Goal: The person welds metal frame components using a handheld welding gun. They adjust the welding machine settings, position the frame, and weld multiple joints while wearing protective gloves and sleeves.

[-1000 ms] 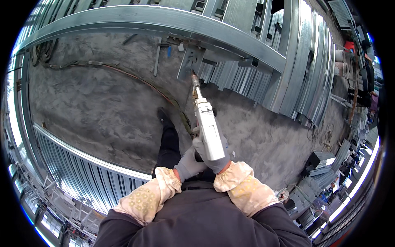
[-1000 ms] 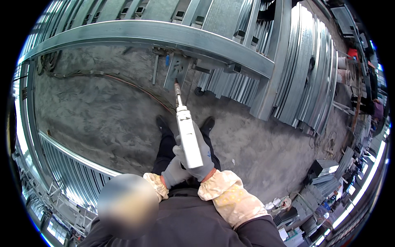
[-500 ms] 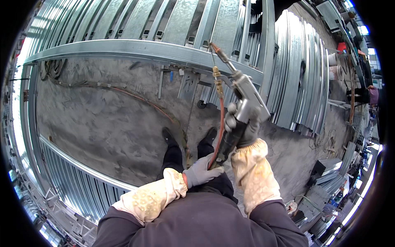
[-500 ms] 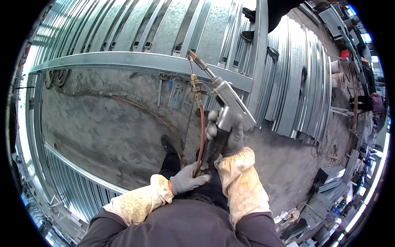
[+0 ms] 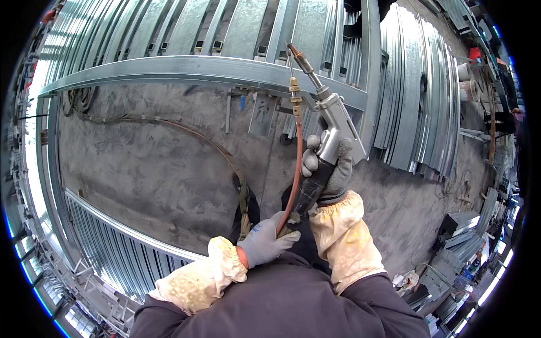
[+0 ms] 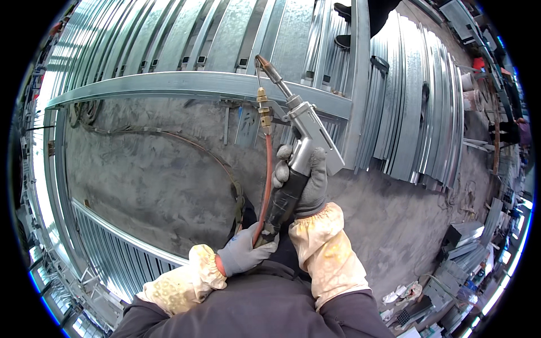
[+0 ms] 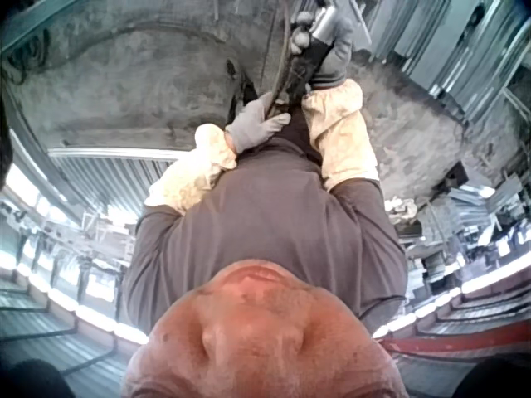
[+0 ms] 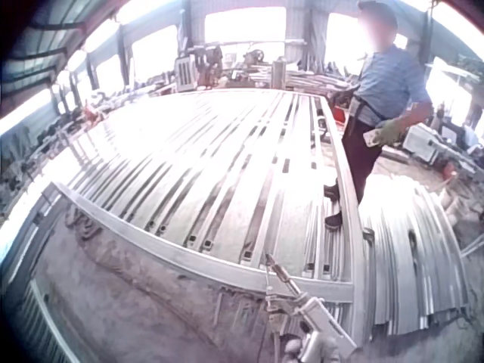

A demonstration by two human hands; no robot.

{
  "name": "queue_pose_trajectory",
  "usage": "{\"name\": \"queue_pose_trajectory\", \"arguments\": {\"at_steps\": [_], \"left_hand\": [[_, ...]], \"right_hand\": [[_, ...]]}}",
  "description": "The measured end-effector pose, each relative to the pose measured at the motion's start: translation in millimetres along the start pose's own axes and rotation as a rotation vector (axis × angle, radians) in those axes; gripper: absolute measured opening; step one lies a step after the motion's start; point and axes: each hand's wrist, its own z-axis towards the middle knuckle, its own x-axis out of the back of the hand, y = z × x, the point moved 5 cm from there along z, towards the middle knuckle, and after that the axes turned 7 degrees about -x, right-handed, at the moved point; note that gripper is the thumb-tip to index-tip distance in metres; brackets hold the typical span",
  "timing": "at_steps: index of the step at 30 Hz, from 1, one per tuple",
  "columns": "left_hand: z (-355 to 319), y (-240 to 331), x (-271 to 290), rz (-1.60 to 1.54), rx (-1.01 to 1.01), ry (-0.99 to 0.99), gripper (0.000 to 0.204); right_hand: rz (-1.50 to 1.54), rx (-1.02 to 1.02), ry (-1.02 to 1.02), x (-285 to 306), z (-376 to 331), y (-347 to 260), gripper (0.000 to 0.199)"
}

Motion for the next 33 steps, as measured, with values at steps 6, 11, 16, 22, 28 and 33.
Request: {"name": "queue_pose_trajectory", "arguments": {"at_steps": [6,11,16,22,28,33], "left_hand": [[1,1,10,-0.082,0.091,0.012,0.042],[-9,-23,10,-0.2,0.298,-0.011,0.044],[-19,-38,3,-0.194,0.099,0.033,0.024],[-25,-95,-12,-0.293,0.198,-0.048,0.048],[-20,-123,-15,-0.084,0.381,0.105,0.087],[-14,-171,-25,-0.015,0.283,0.103,0.074]], "right_hand": [[-0.167,-0.038,0.225,-7,5,10,0.06],[-0.242,-0.242,0.358,39,11,28,0.066],[-0.227,-0.176,0.221,2,-9,34,0.064],[-0.84,-0.1,0.114,9,-47,50,0.036],[-1.117,0.0,0.44,78,-71,107,0.059],[-1.374,0.153,0.428,65,-56,110,0.062]]}}
